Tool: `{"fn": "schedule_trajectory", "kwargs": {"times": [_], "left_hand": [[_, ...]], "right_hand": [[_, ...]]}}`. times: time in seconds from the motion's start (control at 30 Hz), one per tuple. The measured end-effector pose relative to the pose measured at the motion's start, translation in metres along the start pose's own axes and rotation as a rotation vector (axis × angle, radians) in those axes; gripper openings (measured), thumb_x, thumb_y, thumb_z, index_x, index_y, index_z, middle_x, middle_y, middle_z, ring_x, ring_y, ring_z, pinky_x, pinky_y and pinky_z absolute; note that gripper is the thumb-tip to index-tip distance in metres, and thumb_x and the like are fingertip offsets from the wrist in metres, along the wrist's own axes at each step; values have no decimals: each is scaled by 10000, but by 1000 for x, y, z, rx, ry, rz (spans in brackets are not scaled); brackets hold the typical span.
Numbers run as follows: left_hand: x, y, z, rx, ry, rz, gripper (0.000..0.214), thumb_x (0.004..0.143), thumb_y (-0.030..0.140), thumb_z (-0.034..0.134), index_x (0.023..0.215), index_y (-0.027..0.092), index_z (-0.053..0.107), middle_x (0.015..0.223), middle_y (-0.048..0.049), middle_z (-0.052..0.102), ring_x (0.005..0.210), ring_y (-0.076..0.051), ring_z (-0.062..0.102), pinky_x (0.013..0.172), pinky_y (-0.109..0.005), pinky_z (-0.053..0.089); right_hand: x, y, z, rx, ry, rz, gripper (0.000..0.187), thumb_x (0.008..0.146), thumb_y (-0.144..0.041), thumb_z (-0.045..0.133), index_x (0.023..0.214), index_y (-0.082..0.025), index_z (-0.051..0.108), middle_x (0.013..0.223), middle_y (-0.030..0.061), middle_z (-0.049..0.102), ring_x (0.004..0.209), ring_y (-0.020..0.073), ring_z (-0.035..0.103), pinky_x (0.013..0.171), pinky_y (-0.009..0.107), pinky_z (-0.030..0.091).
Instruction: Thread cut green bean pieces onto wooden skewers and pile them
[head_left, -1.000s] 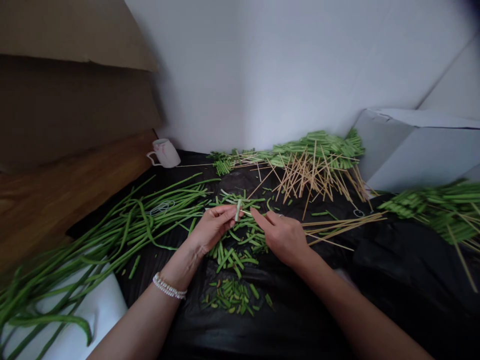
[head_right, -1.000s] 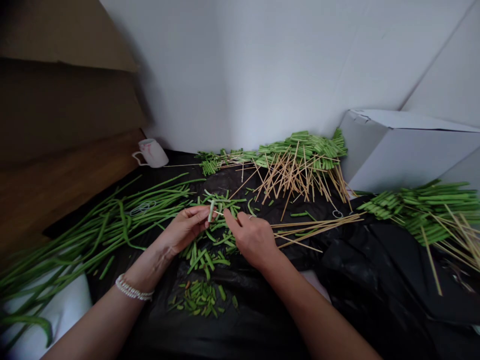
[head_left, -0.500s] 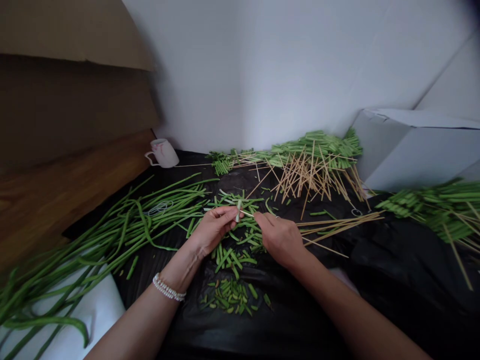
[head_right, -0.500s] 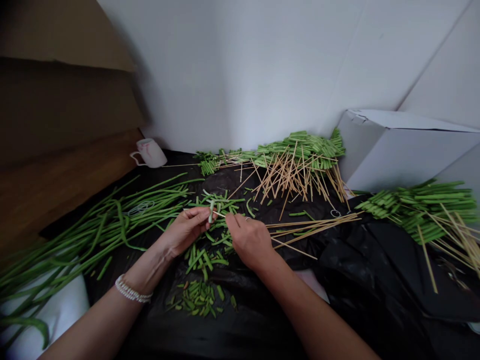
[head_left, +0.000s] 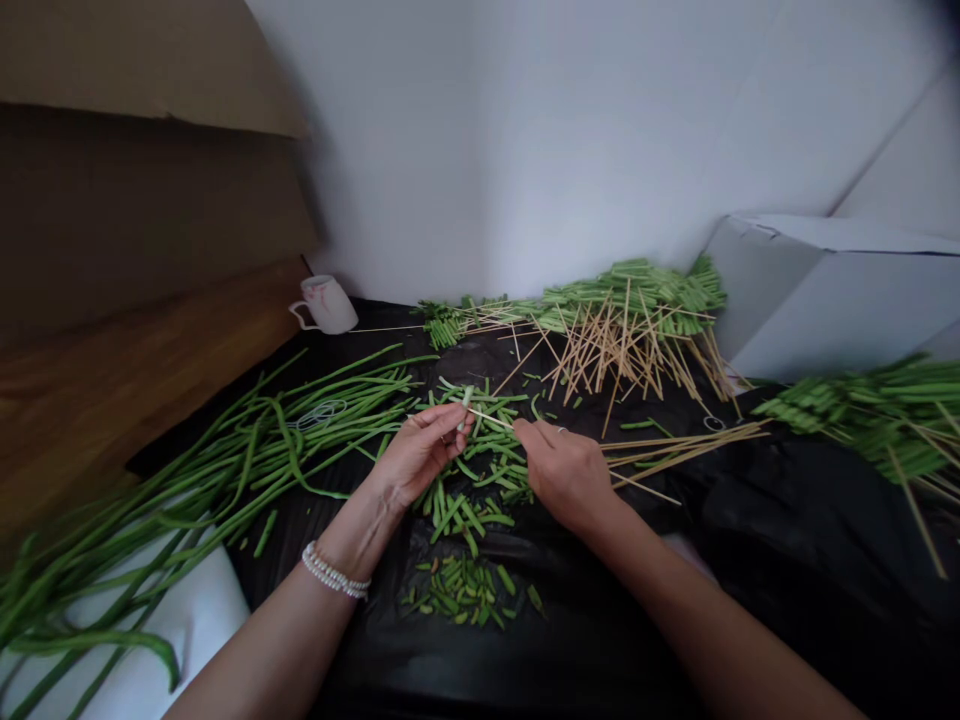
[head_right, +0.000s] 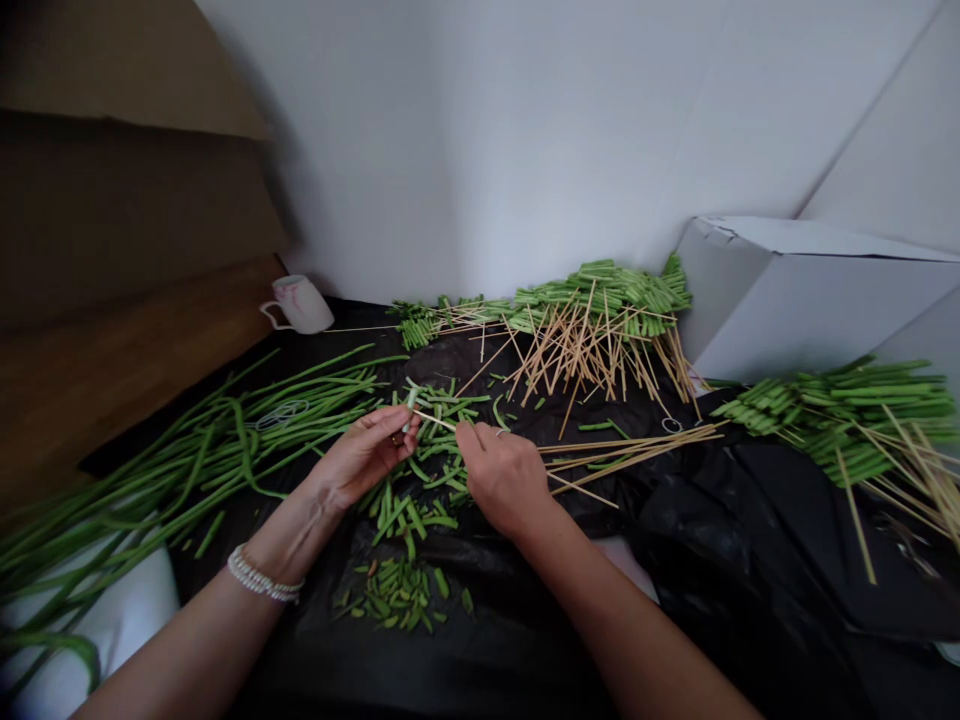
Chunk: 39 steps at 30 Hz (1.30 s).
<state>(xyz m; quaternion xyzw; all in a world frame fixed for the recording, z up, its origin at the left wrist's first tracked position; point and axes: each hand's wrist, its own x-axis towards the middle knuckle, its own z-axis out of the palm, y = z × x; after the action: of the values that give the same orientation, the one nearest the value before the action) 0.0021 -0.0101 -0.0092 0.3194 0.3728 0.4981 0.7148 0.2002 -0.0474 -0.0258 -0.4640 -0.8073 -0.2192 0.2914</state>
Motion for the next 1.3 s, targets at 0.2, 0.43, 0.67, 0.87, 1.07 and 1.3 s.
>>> {"fn": "schedule_trajectory", "kwargs": {"times": [0.2, 0.43, 0.67, 0.87, 1.07, 1.3], "left_hand": [[-1, -2, 2, 22, -11, -19, 148, 666, 170, 799, 776, 112, 720, 761, -28, 663, 652, -63, 579, 616, -160, 492], [-1, -4, 1, 36, -46, -29, 146, 676, 190, 798, 771, 114, 719, 756, -21, 651, 660, -62, 576, 620, -162, 484], [-5, -11, 8, 146, -82, -58, 190, 633, 240, 829, 744, 119, 734, 748, -35, 686, 649, -65, 582, 621, -166, 466], [-7, -17, 13, 197, -70, -53, 203, 588, 244, 851, 724, 138, 744, 689, -26, 683, 634, -78, 590, 609, -178, 459], [-6, -7, 9, 268, -50, 14, 244, 603, 305, 840, 765, 145, 753, 728, -34, 697, 651, -87, 586, 651, -201, 463], [2, 15, -16, 780, 212, 392, 223, 704, 333, 748, 841, 158, 752, 871, -69, 739, 804, -181, 641, 794, -299, 459]], "right_hand": [[0, -2, -1, 8, -21, 13, 274, 822, -64, 430, 988, -167, 622, 712, 5, 614, 589, 115, 485, 553, 265, 285], [0, -4, 0, 16, -17, 13, 270, 821, -57, 429, 975, -163, 625, 721, 10, 619, 589, 119, 495, 553, 268, 284], [2, -10, 1, 42, -32, 2, 247, 845, -71, 436, 985, -165, 617, 737, 4, 635, 602, 118, 525, 562, 268, 300], [3, -17, 5, 96, -28, 3, 198, 902, -124, 420, 932, -171, 611, 717, -4, 622, 588, 114, 526, 554, 267, 302], [4, -9, 5, 50, 7, -14, 250, 903, -99, 378, 980, -159, 608, 712, 0, 590, 584, 125, 502, 551, 266, 312], [3, 9, 6, -56, -12, 33, 330, 824, -32, 388, 1055, -121, 606, 775, 35, 612, 638, 144, 498, 587, 272, 328]]}}
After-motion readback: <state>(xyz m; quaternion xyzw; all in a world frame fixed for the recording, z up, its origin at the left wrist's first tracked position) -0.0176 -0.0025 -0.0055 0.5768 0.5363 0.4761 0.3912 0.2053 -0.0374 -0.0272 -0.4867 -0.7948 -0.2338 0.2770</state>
